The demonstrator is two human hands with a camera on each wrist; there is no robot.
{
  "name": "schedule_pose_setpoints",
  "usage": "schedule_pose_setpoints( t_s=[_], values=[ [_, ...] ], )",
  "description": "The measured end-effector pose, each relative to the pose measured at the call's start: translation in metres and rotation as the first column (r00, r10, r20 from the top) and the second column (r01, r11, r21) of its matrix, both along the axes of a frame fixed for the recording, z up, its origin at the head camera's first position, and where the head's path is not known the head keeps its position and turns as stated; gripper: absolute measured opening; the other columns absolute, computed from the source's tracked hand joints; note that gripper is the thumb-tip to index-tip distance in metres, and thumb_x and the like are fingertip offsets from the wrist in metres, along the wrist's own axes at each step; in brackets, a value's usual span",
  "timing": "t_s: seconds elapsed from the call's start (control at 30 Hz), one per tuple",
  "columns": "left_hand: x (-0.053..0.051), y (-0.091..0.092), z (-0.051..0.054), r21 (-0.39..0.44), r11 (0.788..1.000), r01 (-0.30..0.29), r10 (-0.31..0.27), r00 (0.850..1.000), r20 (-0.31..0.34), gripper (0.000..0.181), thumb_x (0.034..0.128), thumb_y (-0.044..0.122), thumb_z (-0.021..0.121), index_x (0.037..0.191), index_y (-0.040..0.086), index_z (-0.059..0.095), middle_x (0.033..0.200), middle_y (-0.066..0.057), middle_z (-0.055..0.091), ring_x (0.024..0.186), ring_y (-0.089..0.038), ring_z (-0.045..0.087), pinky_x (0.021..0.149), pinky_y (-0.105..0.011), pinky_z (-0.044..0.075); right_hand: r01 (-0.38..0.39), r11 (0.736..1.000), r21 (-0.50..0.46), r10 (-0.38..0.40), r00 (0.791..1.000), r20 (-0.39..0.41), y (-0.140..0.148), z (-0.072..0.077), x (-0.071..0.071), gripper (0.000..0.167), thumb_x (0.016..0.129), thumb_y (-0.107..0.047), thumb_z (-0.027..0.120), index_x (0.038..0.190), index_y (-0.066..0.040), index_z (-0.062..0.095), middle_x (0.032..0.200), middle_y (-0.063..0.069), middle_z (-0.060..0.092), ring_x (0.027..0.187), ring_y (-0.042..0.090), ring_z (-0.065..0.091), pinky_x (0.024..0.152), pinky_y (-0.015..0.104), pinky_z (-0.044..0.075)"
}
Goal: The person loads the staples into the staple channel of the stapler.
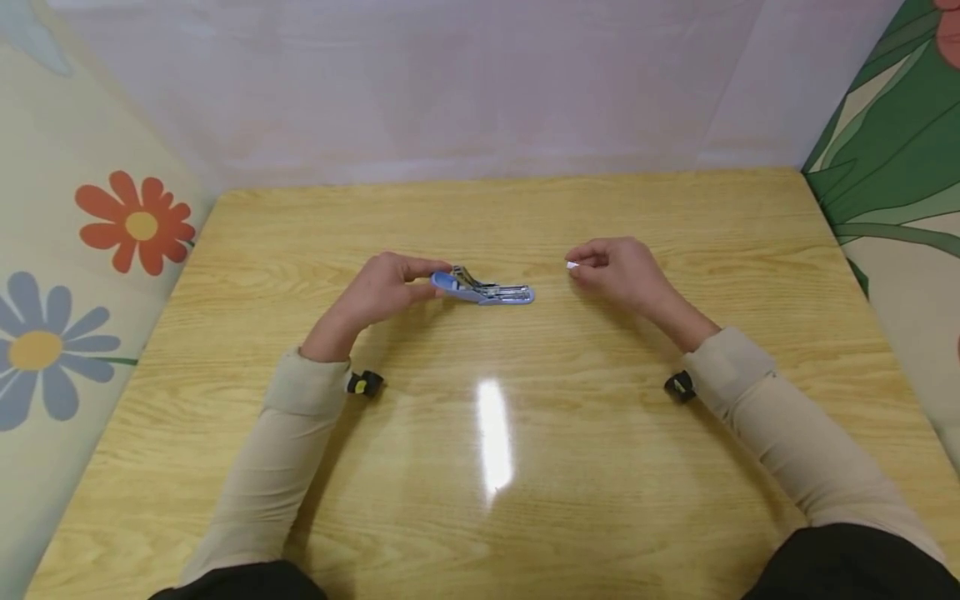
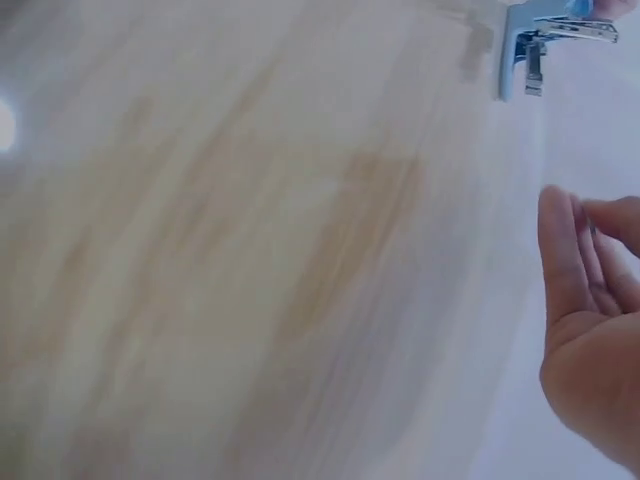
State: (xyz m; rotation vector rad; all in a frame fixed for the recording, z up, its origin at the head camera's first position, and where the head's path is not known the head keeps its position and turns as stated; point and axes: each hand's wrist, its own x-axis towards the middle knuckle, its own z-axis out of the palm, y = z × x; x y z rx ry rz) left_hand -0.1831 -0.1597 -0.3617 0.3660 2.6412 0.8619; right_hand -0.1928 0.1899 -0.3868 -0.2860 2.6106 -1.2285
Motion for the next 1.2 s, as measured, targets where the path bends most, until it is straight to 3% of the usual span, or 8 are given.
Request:
schedule_pose_setpoints(
  t_s=[0.2, 0.37, 0.6, 0.77, 0.9, 1.07, 1.2],
  values=[
    [0.000, 0.000, 0.000, 0.001, 1.000, -0.003, 0.003, 1.000, 0.003, 0.042, 0.0984, 0.030, 0.068, 0.140, 0.024, 0.064, 0.142, -0.007, 0.063, 0.068, -0.019, 0.038, 0.069, -0.033, 0.037, 0.076, 0.983, -0.169, -0.058, 0.993, 0.106, -0.001, 0.008, 0.002, 0.035, 0.101, -0.019, 0.063, 0.131, -0.001, 0.066, 0.123, 0.021, 0.071, 0.087, -0.001, 0.069, 0.082, 0.021, 0.058],
    [0.000, 0.001, 0.000, 0.006, 1.000, -0.010, 0.010, 1.000, 0.002, 0.041, 0.0982, 0.030, 0.068, 0.139, 0.025, 0.064, 0.142, -0.006, 0.063, 0.066, -0.019, 0.035, 0.068, -0.033, 0.037, 0.072, 0.981, -0.180, -0.058, 0.995, 0.081, -0.005, 0.014, 0.003, 0.035, 0.101, -0.018, 0.063, 0.132, -0.001, 0.066, 0.130, 0.022, 0.068, 0.087, -0.001, 0.070, 0.083, 0.019, 0.057],
    [0.001, 0.001, 0.000, 0.009, 1.000, -0.009, 0.009, 1.000, -0.003, 0.041, 0.0982, 0.030, 0.068, 0.139, 0.024, 0.064, 0.142, -0.006, 0.063, 0.070, -0.020, 0.041, 0.070, -0.033, 0.038, 0.064, 0.968, -0.241, -0.057, 0.998, 0.035, -0.015, 0.014, 0.002, 0.034, 0.101, -0.015, 0.063, 0.129, 0.003, 0.067, 0.123, 0.024, 0.071, 0.089, 0.003, 0.073, 0.081, 0.019, 0.057],
    [0.000, 0.000, -0.001, 0.001, 1.000, 0.005, -0.005, 1.000, -0.028, 0.041, 0.0981, 0.030, 0.068, 0.139, 0.024, 0.065, 0.140, -0.006, 0.064, 0.072, -0.020, 0.043, 0.070, -0.033, 0.038, 0.054, 0.977, -0.208, -0.048, 0.998, 0.033, -0.021, 0.014, 0.002, 0.034, 0.101, -0.019, 0.064, 0.130, -0.002, 0.068, 0.125, 0.018, 0.071, 0.101, 0.012, 0.074, 0.085, 0.019, 0.056],
    [0.000, 0.000, -0.001, -0.004, 1.000, 0.014, -0.015, 0.999, -0.035, 0.041, 0.0982, 0.030, 0.068, 0.139, 0.023, 0.064, 0.140, -0.007, 0.064, 0.073, -0.020, 0.043, 0.071, -0.032, 0.038, 0.035, 0.987, -0.156, -0.031, 0.999, 0.026, -0.025, 0.014, 0.003, 0.035, 0.101, -0.026, 0.064, 0.131, -0.008, 0.069, 0.127, 0.013, 0.072, 0.112, 0.022, 0.071, 0.093, 0.027, 0.056],
    [0.000, 0.001, -0.001, -0.005, 1.000, 0.014, -0.014, 0.999, -0.038, 0.041, 0.0982, 0.030, 0.068, 0.139, 0.023, 0.065, 0.140, -0.006, 0.065, 0.074, -0.021, 0.044, 0.071, -0.033, 0.038, 0.012, 0.992, -0.127, -0.010, 1.000, 0.016, -0.032, 0.012, 0.003, 0.037, 0.101, -0.032, 0.064, 0.132, -0.012, 0.069, 0.130, 0.008, 0.071, 0.117, 0.022, 0.068, 0.101, 0.040, 0.053],
    [0.000, 0.001, -0.001, -0.009, 1.000, 0.016, -0.016, 0.999, -0.040, 0.041, 0.0983, 0.029, 0.068, 0.138, 0.022, 0.065, 0.140, -0.006, 0.065, 0.073, -0.020, 0.043, 0.071, -0.032, 0.037, -0.009, 0.992, -0.122, 0.010, 1.000, 0.007, -0.037, 0.011, 0.002, 0.038, 0.101, -0.035, 0.064, 0.132, -0.013, 0.069, 0.132, 0.007, 0.070, 0.120, 0.022, 0.066, 0.102, 0.044, 0.052]
  ],
)
